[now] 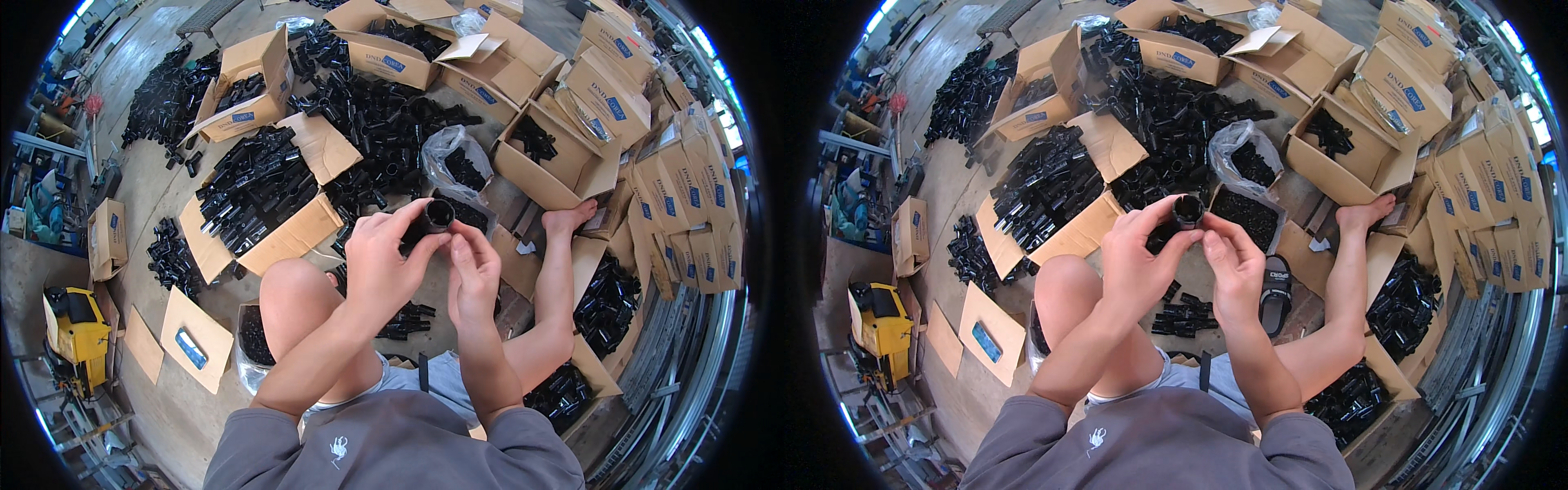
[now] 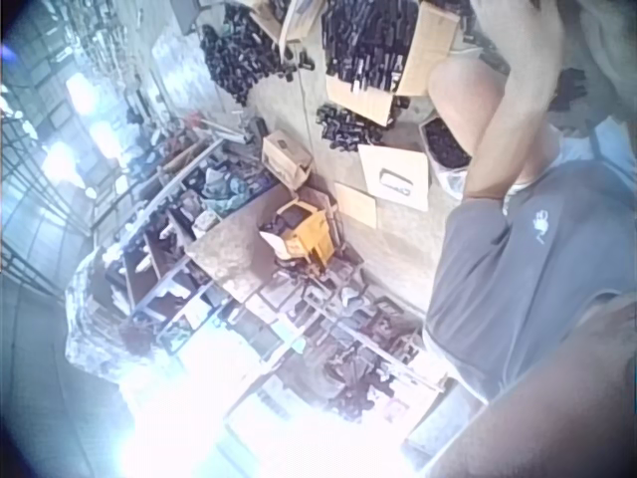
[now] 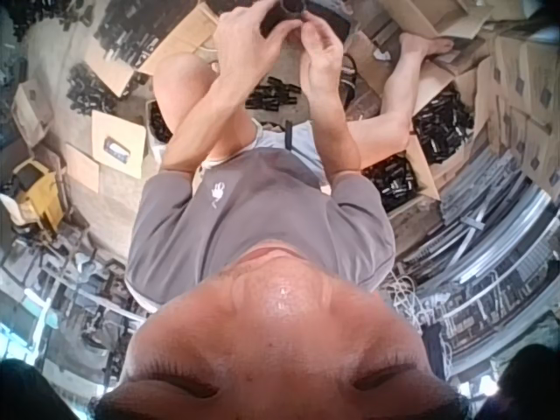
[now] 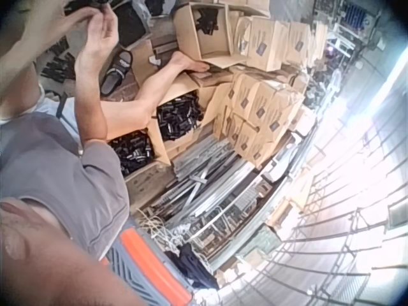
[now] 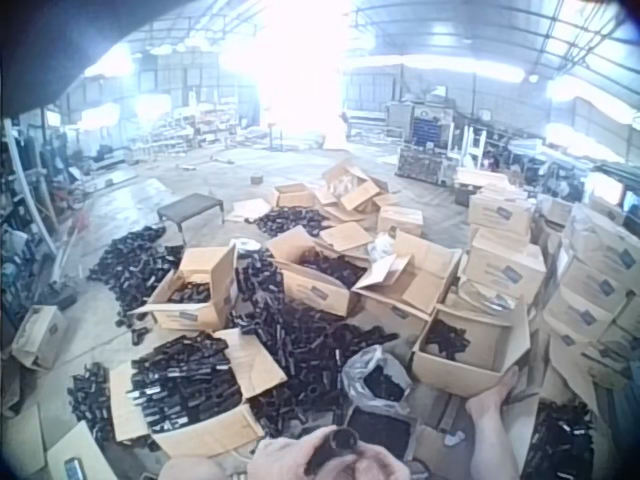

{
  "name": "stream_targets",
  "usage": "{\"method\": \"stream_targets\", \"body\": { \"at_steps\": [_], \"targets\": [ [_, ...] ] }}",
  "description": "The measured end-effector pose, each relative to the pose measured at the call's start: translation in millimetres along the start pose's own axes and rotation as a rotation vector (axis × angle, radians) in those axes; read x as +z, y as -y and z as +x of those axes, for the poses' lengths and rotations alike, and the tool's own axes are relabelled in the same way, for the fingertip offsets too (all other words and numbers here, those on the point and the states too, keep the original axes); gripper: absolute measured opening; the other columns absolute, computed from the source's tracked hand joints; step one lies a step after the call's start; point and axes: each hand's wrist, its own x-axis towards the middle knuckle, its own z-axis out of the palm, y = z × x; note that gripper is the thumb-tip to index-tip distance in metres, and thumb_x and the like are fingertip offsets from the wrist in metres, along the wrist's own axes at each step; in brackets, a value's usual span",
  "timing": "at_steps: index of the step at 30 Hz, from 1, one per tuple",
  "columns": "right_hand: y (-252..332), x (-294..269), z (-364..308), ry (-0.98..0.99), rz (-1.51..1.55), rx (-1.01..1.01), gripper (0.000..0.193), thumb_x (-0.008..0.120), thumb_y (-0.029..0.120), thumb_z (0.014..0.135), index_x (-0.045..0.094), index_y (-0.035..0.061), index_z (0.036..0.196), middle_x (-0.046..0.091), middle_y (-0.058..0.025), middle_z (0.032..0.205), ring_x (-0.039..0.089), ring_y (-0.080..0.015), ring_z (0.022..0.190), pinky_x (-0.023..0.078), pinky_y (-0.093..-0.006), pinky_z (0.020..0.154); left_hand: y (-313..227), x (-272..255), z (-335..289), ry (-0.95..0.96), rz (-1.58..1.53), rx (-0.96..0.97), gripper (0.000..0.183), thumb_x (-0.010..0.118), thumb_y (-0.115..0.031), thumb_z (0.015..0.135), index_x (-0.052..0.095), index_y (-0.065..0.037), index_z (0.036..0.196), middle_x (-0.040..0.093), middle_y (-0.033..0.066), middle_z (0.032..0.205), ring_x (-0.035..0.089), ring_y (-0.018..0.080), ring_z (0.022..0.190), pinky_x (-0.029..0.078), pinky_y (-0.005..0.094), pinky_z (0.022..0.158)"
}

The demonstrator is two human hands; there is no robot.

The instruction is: The person sorts black plastic components by hand, taking them from cardboard boxes and placing them into a central container.

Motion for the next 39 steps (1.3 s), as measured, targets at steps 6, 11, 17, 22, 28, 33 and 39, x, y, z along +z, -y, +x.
{"method": "stream_targets", "body": {
  "at_steps": [6, 11, 17, 22, 28, 33, 39],
  "targets": [
    [-27.7, -0.4, 1.1, -0.16, -0.046, 0.316, 0.017, 0.071, 0.013, 0.096, 0.066, 0.0004, 0.107, 0.069, -0.0036, 0.1, 0.063, -0.0074, 0.088, 0.05, -0.021, 0.075, 18.9, 31.3, -8.3, -0.058, 0.54, 0.127, 0.038, 0.075, -0.012, 0.075, 0.073, -0.006, 0.112, 0.076, 0.007, 0.095, 0.066, 0.0224, 0.079, 0.047, 0.0364, 0.075],
    [-28.8, -16.9, 15.9, -0.278, -0.04, 0.319, 0.013, 0.074, 0.016, 0.095, 0.066, 0.0057, 0.094, 0.064, 0.0014, 0.085, 0.06, -0.0039, 0.074, 0.046, -0.0197, 0.064, 12.1, 25.5, -7.1, 0.121, 0.312, -0.006, 0.047, 0.075, -0.014, 0.08, 0.068, -0.003, 0.125, 0.073, 0.0159, 0.108, 0.069, 0.0274, 0.094, 0.05, 0.0377, 0.09],
    [-10.0, -33.9, 26.7, -0.199, -0.096, 0.384, 0.017, 0.075, 0.026, 0.095, 0.068, 0.0103, 0.091, 0.063, 0.0059, 0.08, 0.06, -0.0042, 0.072, 0.047, -0.0209, 0.067, 21.4, 14.4, 7.5, 0.292, -0.75, -0.652, 0.055, 0.061, -0.032, 0.104, 0.049, 0.0, 0.148, 0.065, 0.0067, 0.132, 0.059, 0.0093, 0.116, 0.045, 0.0271, 0.101],
    [-3.4, -30.5, 27.5, -0.176, -0.067, 0.434, 0.023, 0.076, 0.028, 0.094, 0.07, 0.0059, 0.094, 0.064, 0.0038, 0.086, 0.058, -0.0053, 0.073, 0.048, -0.0208, 0.069, 29.2, 36.7, -5.4, 0.31, -0.873, -0.795, 0.043, 0.056, -0.027, 0.107, 0.058, 0.0, 0.14, 0.07, 0.0017, 0.117, 0.059, 0.0056, 0.104, 0.046, 0.0228, 0.091],
    [-14.5, -38.6, 42.5, -0.129, -0.432, 0.102, 0.042, 0.083, 0.033, 0.087, 0.061, 0.0055, 0.11, 0.06, 0.0018, 0.094, 0.057, -0.0062, 0.075, 0.047, -0.0213, 0.068, 28.6, 32.7, -0.5, 0.323, -1.079, -0.935, 0.032, 0.052, -0.026, 0.108, 0.069, -0.001, 0.119, 0.072, 0.0022, 0.107, 0.063, 0.0062, 0.095, 0.049, 0.0236, 0.085],
    [-98.3, -162.8, 110.9, -0.33, -0.895, 0.121, 0.035, 0.066, 0.037, 0.097, 0.067, 0.002, 0.099, 0.072, -0.0074, 0.091, 0.068, -0.021, 0.078, 0.054, -0.0359, 0.075, 16.5, 25.3, 9.5, 0.318, -1.221, -0.931, 0.031, 0.049, -0.025, 0.109, 0.064, -0.003, 0.126, 0.072, 0.0089, 0.113, 0.068, 0.0173, 0.105, 0.053, 0.0307, 0.095],
    [-163.0, -217.5, 94.0, -0.175, -1.848, 0.73, 0.035, 0.072, 0.029, 0.087, 0.074, 0.0042, 0.113, 0.072, -0.0205, 0.117, 0.068, -0.0377, 0.114, 0.054, -0.049, 0.097, 14.2, 20.0, 11.1, 0.151, -1.337, -0.834, 0.032, 0.048, -0.023, 0.109, 0.059, -0.004, 0.132, 0.068, 0.0102, 0.126, 0.065, 0.0181, 0.113, 0.053, 0.0353, 0.097]
  ]
}}
